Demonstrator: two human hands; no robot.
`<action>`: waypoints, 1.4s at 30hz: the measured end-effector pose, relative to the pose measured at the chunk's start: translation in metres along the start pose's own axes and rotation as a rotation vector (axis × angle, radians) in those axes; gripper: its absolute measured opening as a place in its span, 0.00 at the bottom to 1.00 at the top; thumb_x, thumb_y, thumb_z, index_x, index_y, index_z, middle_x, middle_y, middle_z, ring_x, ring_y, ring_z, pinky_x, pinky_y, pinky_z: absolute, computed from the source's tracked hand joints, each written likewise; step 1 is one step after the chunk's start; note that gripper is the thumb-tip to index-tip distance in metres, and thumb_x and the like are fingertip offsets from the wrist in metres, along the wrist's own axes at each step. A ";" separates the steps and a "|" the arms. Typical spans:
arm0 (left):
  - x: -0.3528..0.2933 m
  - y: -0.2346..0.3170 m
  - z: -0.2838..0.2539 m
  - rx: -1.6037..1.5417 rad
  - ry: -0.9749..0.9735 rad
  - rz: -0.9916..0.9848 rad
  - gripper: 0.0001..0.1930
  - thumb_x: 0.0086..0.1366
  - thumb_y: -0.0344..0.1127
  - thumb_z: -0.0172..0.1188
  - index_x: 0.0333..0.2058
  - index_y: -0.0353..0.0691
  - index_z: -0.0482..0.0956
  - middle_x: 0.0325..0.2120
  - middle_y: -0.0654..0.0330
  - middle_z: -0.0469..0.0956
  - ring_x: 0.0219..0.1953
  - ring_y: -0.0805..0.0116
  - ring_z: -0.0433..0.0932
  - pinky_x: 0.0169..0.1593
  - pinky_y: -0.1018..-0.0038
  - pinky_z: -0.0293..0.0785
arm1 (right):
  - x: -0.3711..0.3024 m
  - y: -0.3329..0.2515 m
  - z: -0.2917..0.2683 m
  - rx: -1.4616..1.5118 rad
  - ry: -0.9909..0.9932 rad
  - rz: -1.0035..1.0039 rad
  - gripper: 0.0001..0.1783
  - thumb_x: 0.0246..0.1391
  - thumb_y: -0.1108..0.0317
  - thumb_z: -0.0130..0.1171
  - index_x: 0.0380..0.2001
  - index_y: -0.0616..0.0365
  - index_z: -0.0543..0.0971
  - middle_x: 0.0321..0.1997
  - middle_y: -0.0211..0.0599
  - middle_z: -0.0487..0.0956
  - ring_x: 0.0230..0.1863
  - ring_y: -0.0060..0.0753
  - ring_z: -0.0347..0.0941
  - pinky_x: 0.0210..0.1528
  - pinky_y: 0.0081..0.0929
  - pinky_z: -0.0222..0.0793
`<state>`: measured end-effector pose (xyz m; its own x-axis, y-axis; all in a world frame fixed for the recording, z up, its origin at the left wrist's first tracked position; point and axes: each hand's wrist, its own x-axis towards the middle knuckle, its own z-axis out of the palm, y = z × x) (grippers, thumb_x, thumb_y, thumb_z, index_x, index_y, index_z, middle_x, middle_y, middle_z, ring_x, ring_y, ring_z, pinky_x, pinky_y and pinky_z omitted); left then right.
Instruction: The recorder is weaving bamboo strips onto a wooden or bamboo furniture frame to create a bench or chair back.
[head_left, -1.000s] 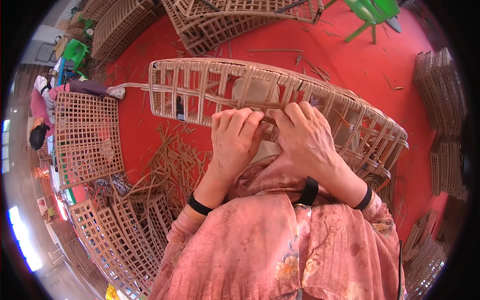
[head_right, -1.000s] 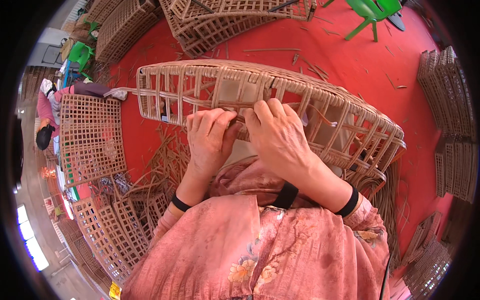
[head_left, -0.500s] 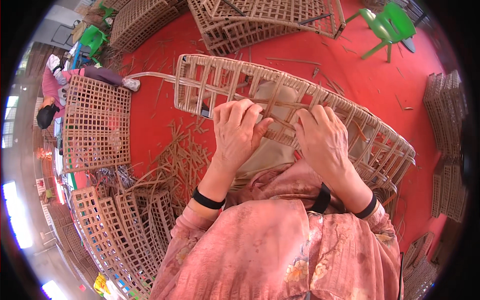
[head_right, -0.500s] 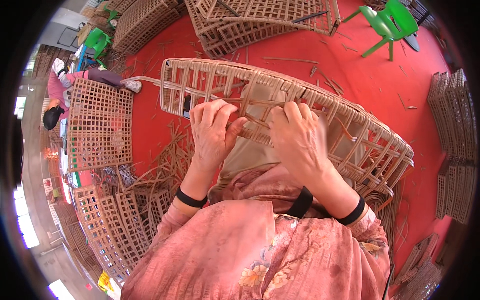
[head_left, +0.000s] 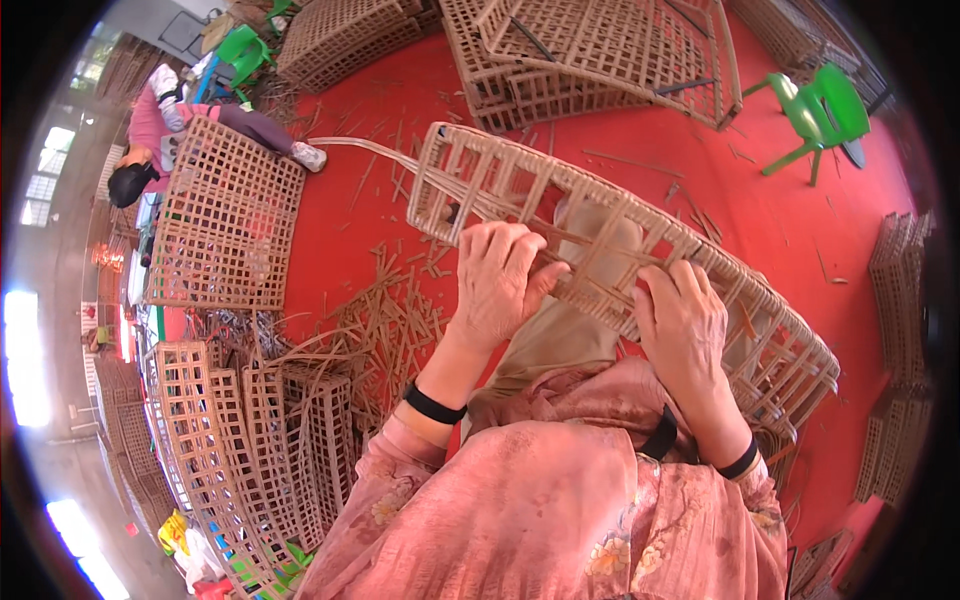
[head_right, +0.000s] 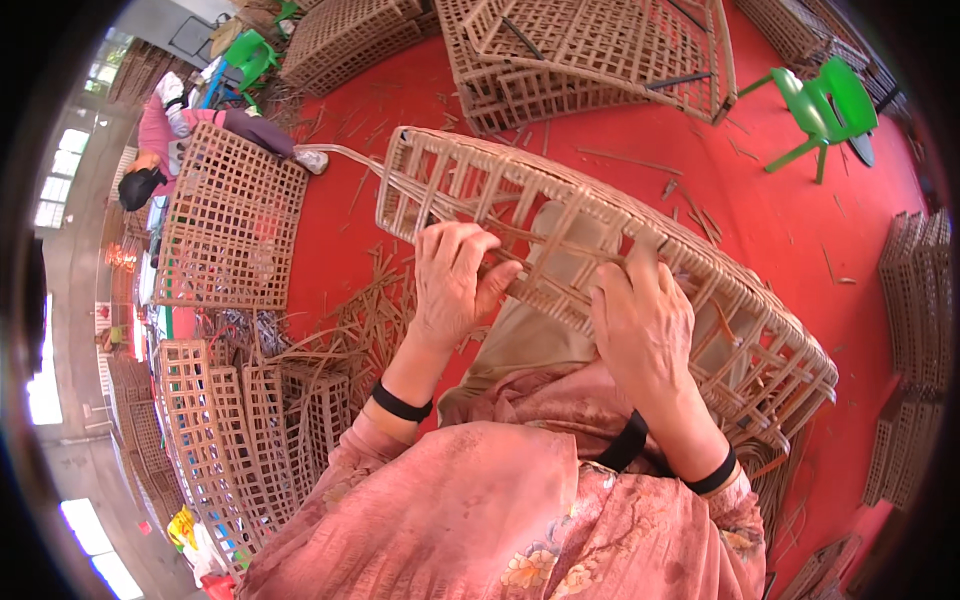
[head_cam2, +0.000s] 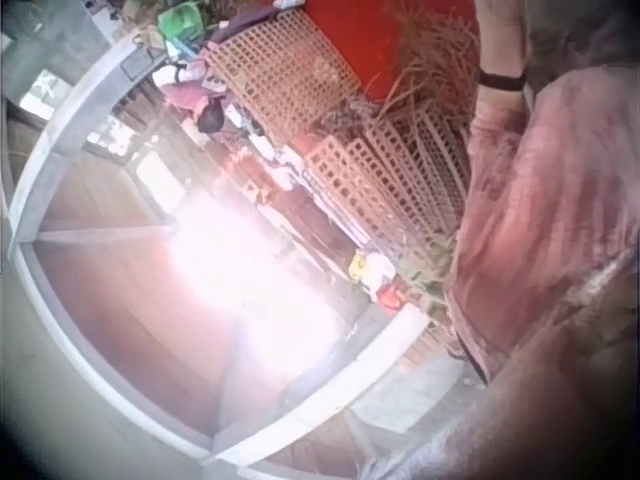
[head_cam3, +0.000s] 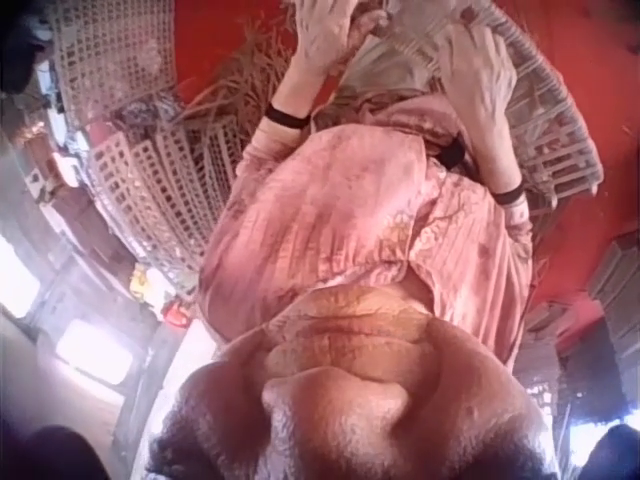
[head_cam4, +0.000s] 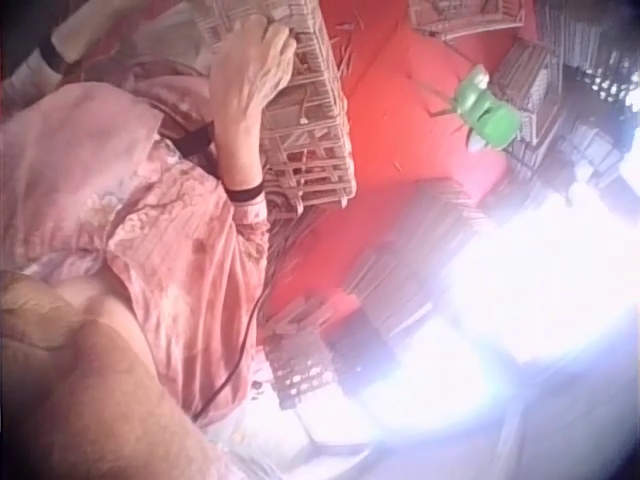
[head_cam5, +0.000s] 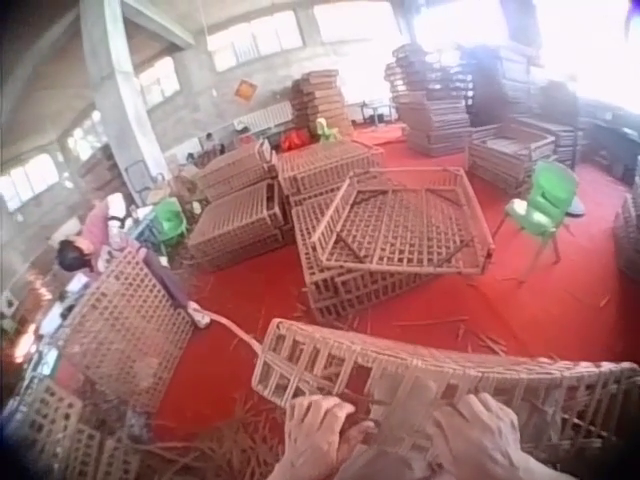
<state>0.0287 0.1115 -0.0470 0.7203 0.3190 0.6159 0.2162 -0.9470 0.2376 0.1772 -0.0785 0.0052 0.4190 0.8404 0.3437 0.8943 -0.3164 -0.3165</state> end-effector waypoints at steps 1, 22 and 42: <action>0.000 -0.002 0.000 -0.036 0.007 -0.026 0.21 0.65 0.53 0.64 0.41 0.40 0.78 0.41 0.57 0.75 0.46 0.56 0.71 0.52 0.59 0.65 | 0.002 0.000 -0.001 -0.005 0.014 -0.001 0.11 0.50 0.70 0.64 0.38 0.56 0.79 0.34 0.38 0.70 0.38 0.42 0.71 0.41 0.37 0.70; 0.015 -0.076 -0.023 0.165 0.152 -0.040 0.23 0.71 0.59 0.54 0.32 0.43 0.77 0.32 0.63 0.75 0.39 0.62 0.72 0.52 0.62 0.63 | 0.001 -0.005 -0.002 -0.005 0.014 -0.001 0.07 0.53 0.70 0.63 0.36 0.59 0.79 0.32 0.40 0.70 0.36 0.44 0.71 0.40 0.40 0.69; 0.018 -0.152 -0.014 -1.428 0.304 -1.040 0.08 0.67 0.36 0.67 0.40 0.39 0.82 0.35 0.62 0.84 0.36 0.72 0.83 0.44 0.73 0.81 | 0.000 -0.003 0.000 -0.004 0.028 0.008 0.07 0.53 0.70 0.63 0.36 0.58 0.80 0.32 0.39 0.71 0.36 0.43 0.71 0.40 0.39 0.69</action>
<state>-0.0001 0.2617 -0.0618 0.5035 0.8539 -0.1314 -0.3423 0.3368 0.8772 0.1743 -0.0772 0.0064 0.4300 0.8253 0.3660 0.8916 -0.3244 -0.3159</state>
